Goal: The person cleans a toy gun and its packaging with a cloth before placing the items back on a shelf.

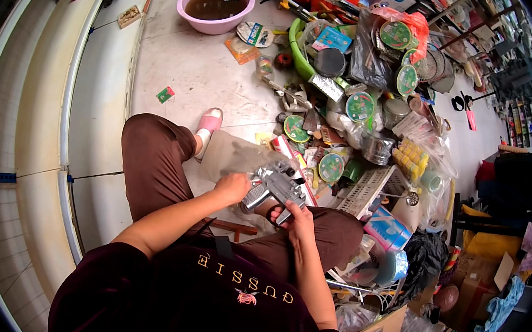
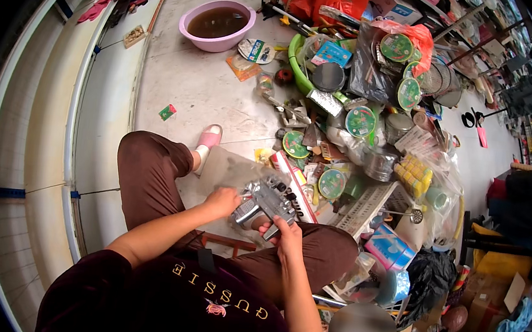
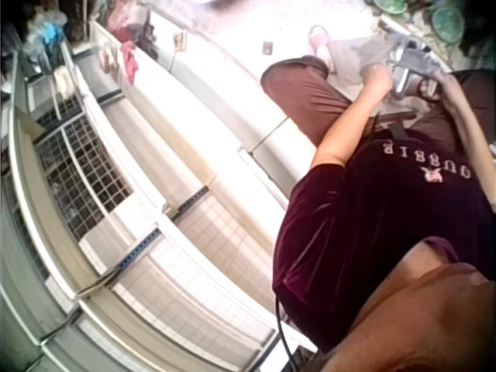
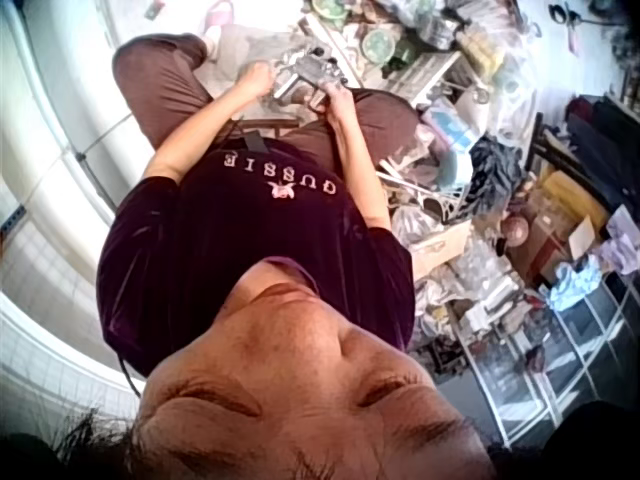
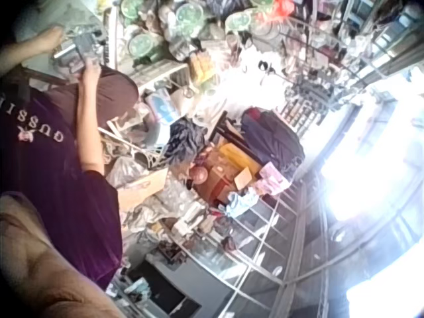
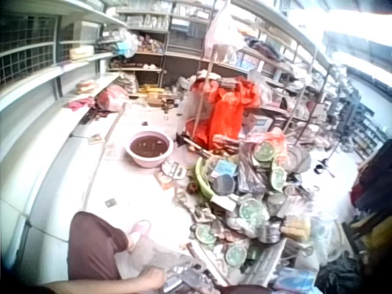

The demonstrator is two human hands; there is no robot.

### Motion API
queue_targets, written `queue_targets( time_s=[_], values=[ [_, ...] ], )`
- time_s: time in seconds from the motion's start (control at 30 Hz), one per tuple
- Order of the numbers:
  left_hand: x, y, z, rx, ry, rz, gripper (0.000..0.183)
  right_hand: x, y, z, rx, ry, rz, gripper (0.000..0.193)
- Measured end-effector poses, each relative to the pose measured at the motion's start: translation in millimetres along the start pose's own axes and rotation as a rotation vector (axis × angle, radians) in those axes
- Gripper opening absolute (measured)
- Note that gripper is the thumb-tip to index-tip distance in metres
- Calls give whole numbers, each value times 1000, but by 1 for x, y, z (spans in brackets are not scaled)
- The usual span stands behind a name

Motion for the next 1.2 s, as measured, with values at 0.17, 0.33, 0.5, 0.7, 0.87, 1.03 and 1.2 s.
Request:
queue_targets(
  time_s=[0.17,0.33,0.5,0.7,0.87,1.03,1.2],
  values=[
    [-10,-28,5,57,386,-113,33,-7,17,12,-41,-122,-187,23],
    [10,-17,-32,285,186,117,23,-11,24,15,-36,-219,-258,24],
    [12,-1,-56,353,-95,273,19,-21,25,6,-40,-268,-239,21],
    [28,16,-70,375,-242,349,17,-16,28,14,-48,-250,-354,26],
    [15,7,-78,492,-124,282,16,-17,26,20,-117,-468,-370,30],
    [21,4,-85,445,326,311,16,-23,25,20,-99,-573,-331,28],
    [12,-11,-34,-180,1344,-100,28,-19,32,15,-132,-571,-342,31]
  ],
)
Point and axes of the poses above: each hand's wrist, its own y-axis away from the middle knuckle, its own z-axis out of the palm, x = y × z, the point moved 7 cm from there along -y, towards the middle knuckle, and after that the axes turned 12 degrees about -y, right-handed, at the moved point
